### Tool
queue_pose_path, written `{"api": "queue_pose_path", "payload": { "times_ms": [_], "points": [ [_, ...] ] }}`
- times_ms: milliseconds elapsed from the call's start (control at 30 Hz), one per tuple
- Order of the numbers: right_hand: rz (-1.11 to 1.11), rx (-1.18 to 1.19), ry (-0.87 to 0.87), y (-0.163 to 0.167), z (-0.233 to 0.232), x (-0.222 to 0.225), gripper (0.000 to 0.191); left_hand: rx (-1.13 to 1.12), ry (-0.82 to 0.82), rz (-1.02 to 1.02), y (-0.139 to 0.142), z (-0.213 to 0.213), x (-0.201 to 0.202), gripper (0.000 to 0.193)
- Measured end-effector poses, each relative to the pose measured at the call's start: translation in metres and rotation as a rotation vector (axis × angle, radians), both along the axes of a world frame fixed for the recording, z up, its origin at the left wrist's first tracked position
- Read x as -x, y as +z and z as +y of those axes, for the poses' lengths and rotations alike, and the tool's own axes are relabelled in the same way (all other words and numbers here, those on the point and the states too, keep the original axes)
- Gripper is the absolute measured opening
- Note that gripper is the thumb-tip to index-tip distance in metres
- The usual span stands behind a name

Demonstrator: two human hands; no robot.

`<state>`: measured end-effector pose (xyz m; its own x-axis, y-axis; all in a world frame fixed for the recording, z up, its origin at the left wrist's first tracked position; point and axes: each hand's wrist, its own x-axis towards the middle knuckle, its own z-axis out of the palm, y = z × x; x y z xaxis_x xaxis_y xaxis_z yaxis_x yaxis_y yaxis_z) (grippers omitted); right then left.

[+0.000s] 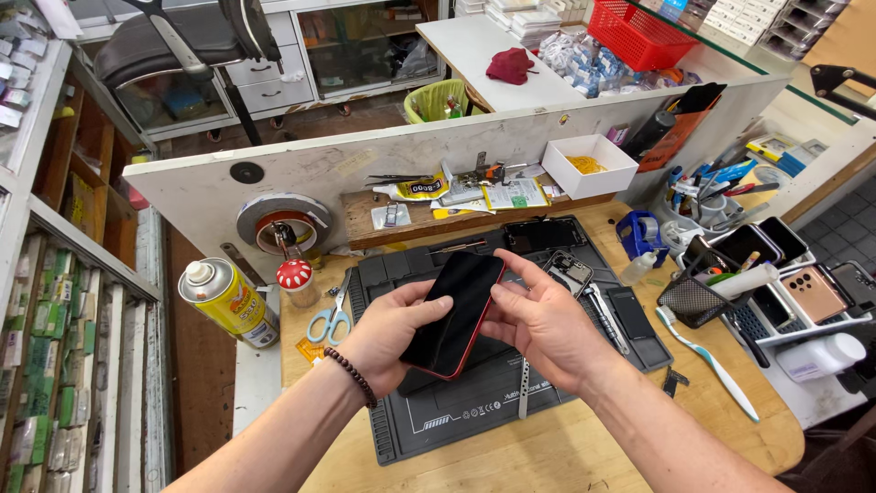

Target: The person reassembles a red smartphone by connecting internal components, placing the screen, and securing the back cover. They then connect a charging cable to test the device and handle a separate phone chassis with a new battery.

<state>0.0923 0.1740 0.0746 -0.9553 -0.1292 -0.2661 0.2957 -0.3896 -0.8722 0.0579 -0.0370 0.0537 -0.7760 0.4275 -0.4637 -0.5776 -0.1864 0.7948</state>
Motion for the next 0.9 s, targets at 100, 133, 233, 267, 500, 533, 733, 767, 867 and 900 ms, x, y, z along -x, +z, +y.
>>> {"api": "queue_pose_path", "payload": {
  "times_ms": [100, 133, 233, 267, 500, 533, 733, 767, 867, 900],
  "points": [
    [0.002, 0.006, -0.012, -0.002, 0.001, 0.001, 0.055, -0.339, 0.058, -0.256, 0.002, 0.001, -0.002, 0.050],
    [0.000, 0.016, -0.017, -0.003, 0.002, 0.000, 0.056, -0.415, -0.001, -0.302, 0.004, -0.001, -0.005, 0.051],
    [0.071, 0.089, 0.066, -0.007, 0.004, 0.000, 0.057, -0.599, -0.165, -0.389, 0.010, -0.006, -0.012, 0.056],
    [0.079, 0.101, 0.079, -0.009, 0.003, 0.000, 0.057, -0.629, -0.209, -0.390, 0.011, -0.006, -0.015, 0.058],
    [0.053, -0.006, 0.046, -0.004, -0.003, -0.004, 0.060, -0.664, -0.317, -0.373, 0.017, -0.007, -0.012, 0.068],
    [0.031, -0.038, 0.036, -0.002, -0.004, -0.005, 0.061, -0.623, -0.311, -0.376, 0.019, -0.008, -0.012, 0.071],
    [0.088, -0.109, 0.062, 0.006, -0.007, -0.010, 0.061, -0.520, -0.352, -0.400, 0.030, -0.014, -0.017, 0.072],
    [0.083, -0.092, 0.075, 0.006, -0.007, -0.011, 0.062, -0.519, -0.350, -0.404, 0.032, -0.015, -0.017, 0.071],
    [0.076, -0.088, 0.105, 0.009, -0.003, -0.010, 0.066, -0.559, -0.337, -0.427, 0.035, -0.012, -0.013, 0.069],
    [0.070, -0.111, 0.112, 0.010, -0.002, -0.010, 0.067, -0.577, -0.327, -0.439, 0.036, -0.013, -0.012, 0.068]
  ]
}}
